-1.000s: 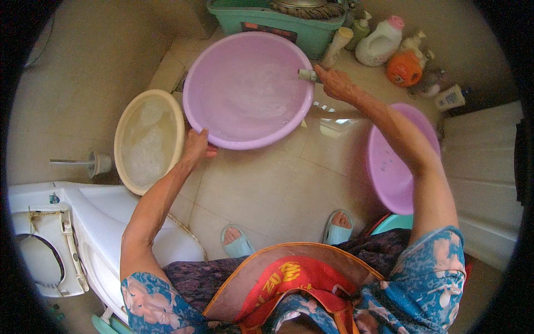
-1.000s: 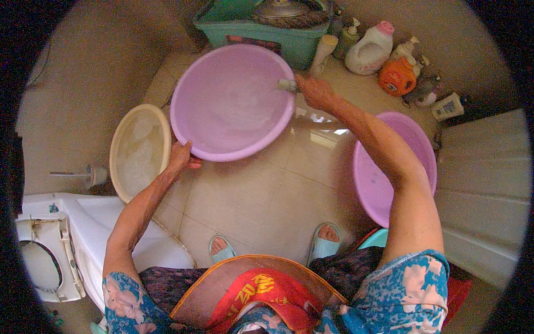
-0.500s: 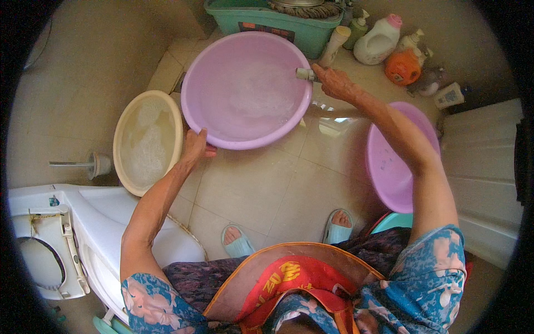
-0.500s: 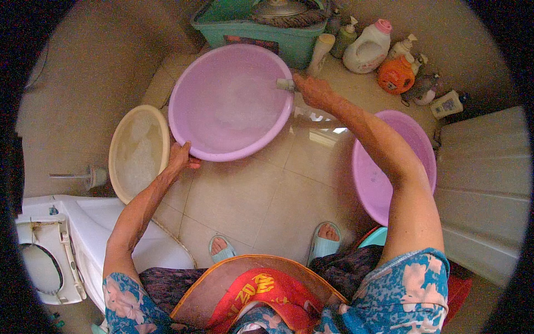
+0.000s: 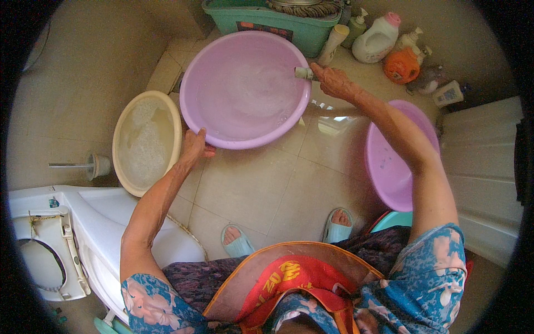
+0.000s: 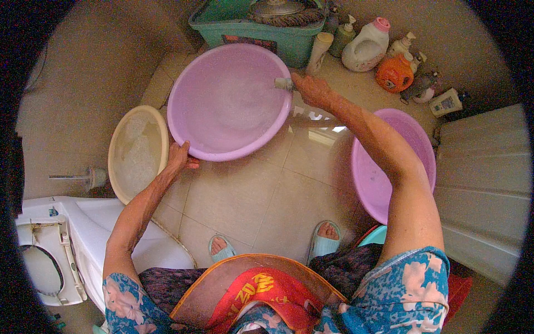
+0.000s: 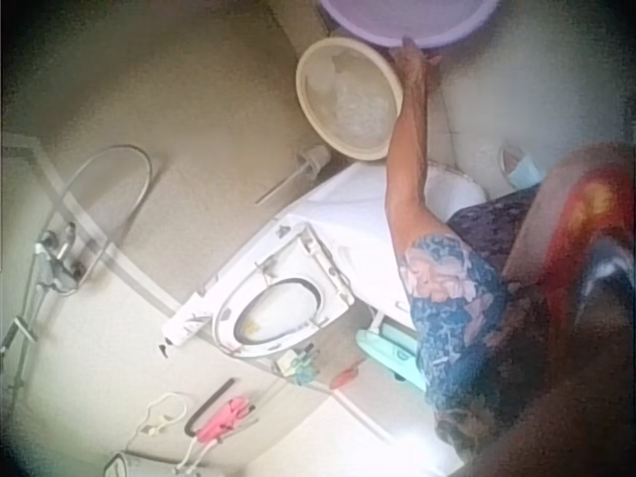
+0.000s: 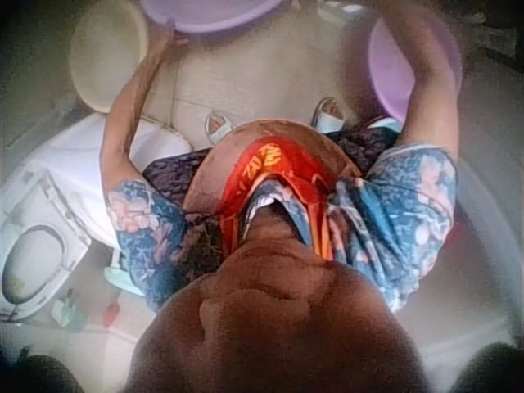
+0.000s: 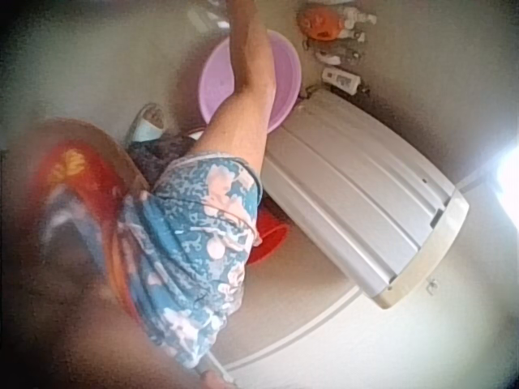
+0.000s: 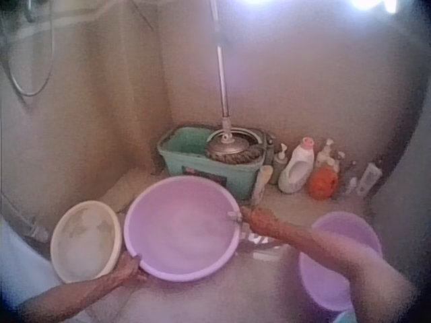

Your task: The person fills several plastic basins with water from a handheld shower head in a bathroom. They repeatedly pick up basins, position them under the shower, fill them, and move them aside to continue filling others.

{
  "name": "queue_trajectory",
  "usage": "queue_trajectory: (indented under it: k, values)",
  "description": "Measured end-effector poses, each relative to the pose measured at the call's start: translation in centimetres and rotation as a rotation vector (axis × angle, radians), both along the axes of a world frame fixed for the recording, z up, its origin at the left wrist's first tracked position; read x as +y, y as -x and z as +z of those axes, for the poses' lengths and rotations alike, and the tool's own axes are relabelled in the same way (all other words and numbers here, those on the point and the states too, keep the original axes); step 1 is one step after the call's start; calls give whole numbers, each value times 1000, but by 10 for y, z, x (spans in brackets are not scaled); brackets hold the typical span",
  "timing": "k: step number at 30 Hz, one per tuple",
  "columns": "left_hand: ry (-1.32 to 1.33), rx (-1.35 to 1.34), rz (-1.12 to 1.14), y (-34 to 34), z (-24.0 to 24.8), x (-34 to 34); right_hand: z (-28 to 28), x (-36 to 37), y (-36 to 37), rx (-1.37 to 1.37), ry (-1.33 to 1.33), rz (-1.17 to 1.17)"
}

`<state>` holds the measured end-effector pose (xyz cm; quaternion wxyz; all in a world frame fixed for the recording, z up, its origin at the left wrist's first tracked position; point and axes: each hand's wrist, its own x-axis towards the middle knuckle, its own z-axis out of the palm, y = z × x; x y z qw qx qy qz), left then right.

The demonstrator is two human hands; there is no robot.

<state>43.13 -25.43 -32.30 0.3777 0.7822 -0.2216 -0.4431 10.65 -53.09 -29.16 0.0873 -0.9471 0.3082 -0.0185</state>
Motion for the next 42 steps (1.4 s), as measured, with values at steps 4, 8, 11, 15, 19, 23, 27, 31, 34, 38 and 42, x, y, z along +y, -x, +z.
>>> queue_trajectory:
  k: [4,8,11,15,19,23,27,31,34,38,42]
  values:
    - [6,7,-25,-1,-2,1,-1,-1,0,14,-7,-4]
    - [-24,30,-24,-5,-6,1,-1,-1,0,16,-13,-3]
    - [-31,28,-28,-6,-8,1,0,-1,0,14,-9,3]
    - [-2,12,-38,-5,-7,2,-1,-1,0,16,-31,-14]
    - [29,14,-47,-3,-4,3,-1,-2,-1,13,-31,-17]
    - [9,3,-8,0,-1,2,-1,-1,-1,32,-33,-24]
    - [-11,10,-24,1,1,1,0,0,-1,18,-43,-28]
    - [2,-1,-9,1,1,1,2,0,0,16,-44,-19]
    - [11,20,-21,0,0,2,2,0,0,23,-28,-8]
    - [4,10,-28,-1,1,2,2,0,-2,36,-49,-33]
    - [5,5,-22,1,4,1,1,1,-2,32,-28,-35]
